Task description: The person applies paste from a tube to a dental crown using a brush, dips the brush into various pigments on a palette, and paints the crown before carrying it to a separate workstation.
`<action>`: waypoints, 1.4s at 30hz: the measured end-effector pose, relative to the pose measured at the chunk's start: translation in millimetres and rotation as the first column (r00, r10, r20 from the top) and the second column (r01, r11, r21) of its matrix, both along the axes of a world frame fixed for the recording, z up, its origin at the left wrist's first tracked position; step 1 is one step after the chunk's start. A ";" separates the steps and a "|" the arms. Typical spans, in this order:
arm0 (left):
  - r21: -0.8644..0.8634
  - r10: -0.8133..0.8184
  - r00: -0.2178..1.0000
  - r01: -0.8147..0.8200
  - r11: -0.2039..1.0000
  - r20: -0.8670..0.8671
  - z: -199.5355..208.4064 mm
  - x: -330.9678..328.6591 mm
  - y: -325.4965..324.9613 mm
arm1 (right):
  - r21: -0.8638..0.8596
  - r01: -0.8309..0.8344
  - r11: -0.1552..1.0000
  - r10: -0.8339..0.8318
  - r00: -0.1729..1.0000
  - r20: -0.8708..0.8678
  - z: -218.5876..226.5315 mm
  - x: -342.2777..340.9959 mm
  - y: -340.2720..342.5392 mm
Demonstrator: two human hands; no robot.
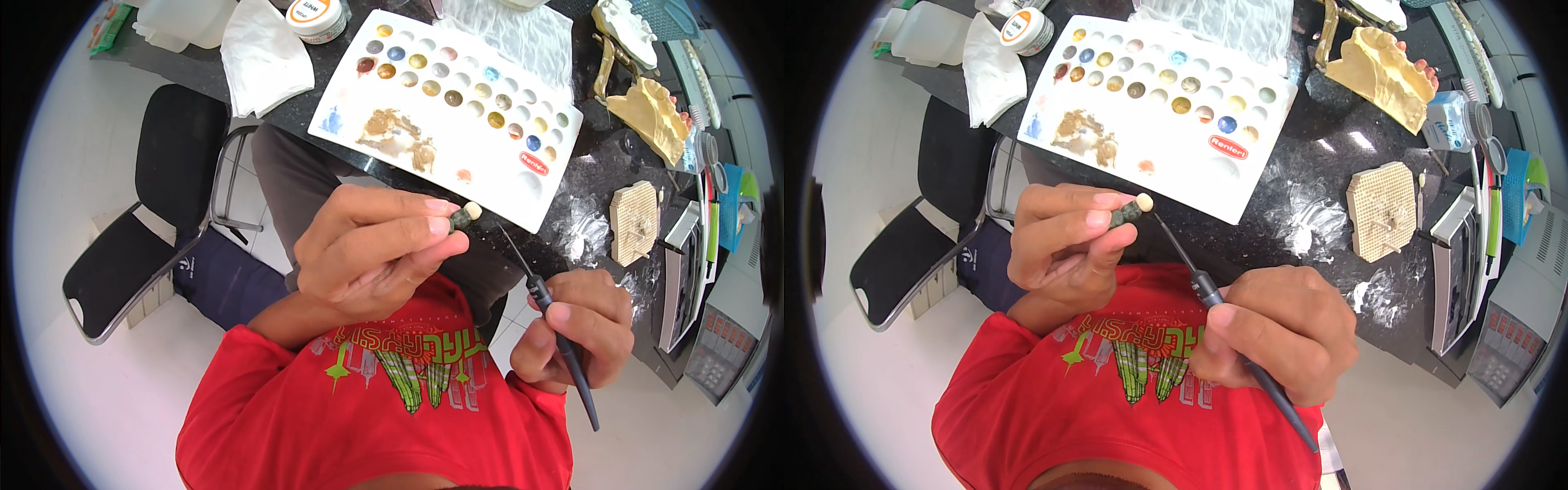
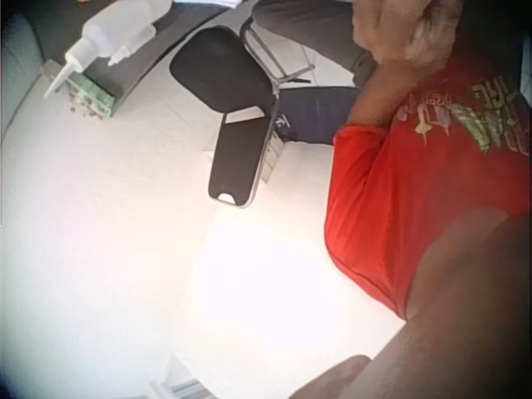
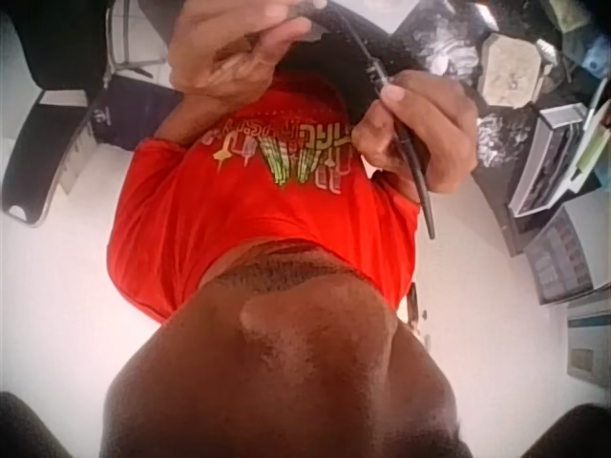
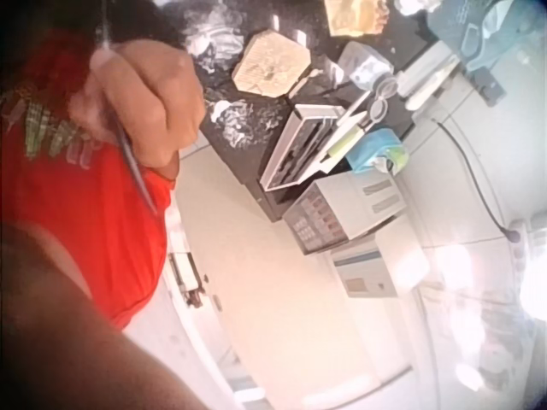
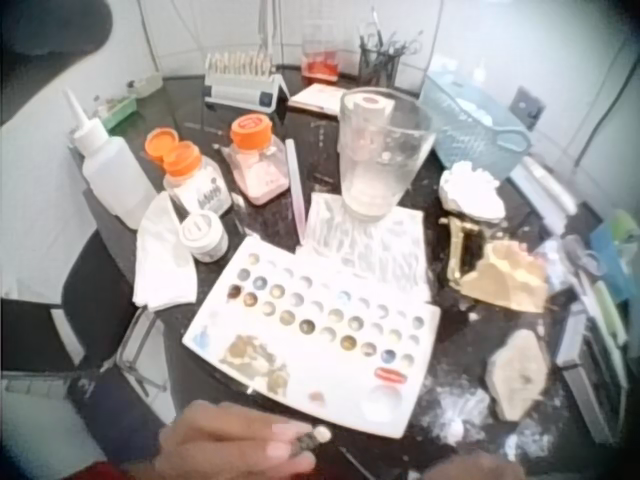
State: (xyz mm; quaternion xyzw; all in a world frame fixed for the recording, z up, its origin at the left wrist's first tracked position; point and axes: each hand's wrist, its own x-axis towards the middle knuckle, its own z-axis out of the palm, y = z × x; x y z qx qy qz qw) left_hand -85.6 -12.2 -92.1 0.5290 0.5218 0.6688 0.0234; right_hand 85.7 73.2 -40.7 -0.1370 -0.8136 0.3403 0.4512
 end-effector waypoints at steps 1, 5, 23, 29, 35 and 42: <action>-0.006 0.000 1.000 0.000 1.000 0.021 0.1 0.1 0.1 | -0.005 -0.012 1.000 0.012 1.000 0.004 0.6 -0.1 0.4; -0.119 -0.023 1.000 0.025 0.993 0.018 4.6 -1.9 -4.9 | 0.059 0.008 0.998 -0.014 0.995 0.101 0.2 -2.4 -1.9; -0.022 -0.052 0.979 0.057 0.998 0.198 2.2 0.8 0.3 | -0.027 -0.020 0.999 0.020 1.000 -0.015 1.3 -8.9 -0.2; -0.017 -0.049 0.976 0.054 0.998 0.213 -0.7 1.6 -0.6 | -0.011 -0.036 0.999 0.036 0.999 -0.035 -0.9 -10.4 2.6; -0.022 -0.055 0.965 0.063 0.998 0.256 -0.4 2.8 -1.1 | -0.017 -0.051 0.999 0.051 0.997 -0.053 0.4 -8.5 2.1; -0.024 -0.058 0.971 0.065 0.998 0.233 -1.5 1.5 -1.7 | 0.001 -0.053 0.999 0.053 0.998 -0.045 0.0 -10.4 2.7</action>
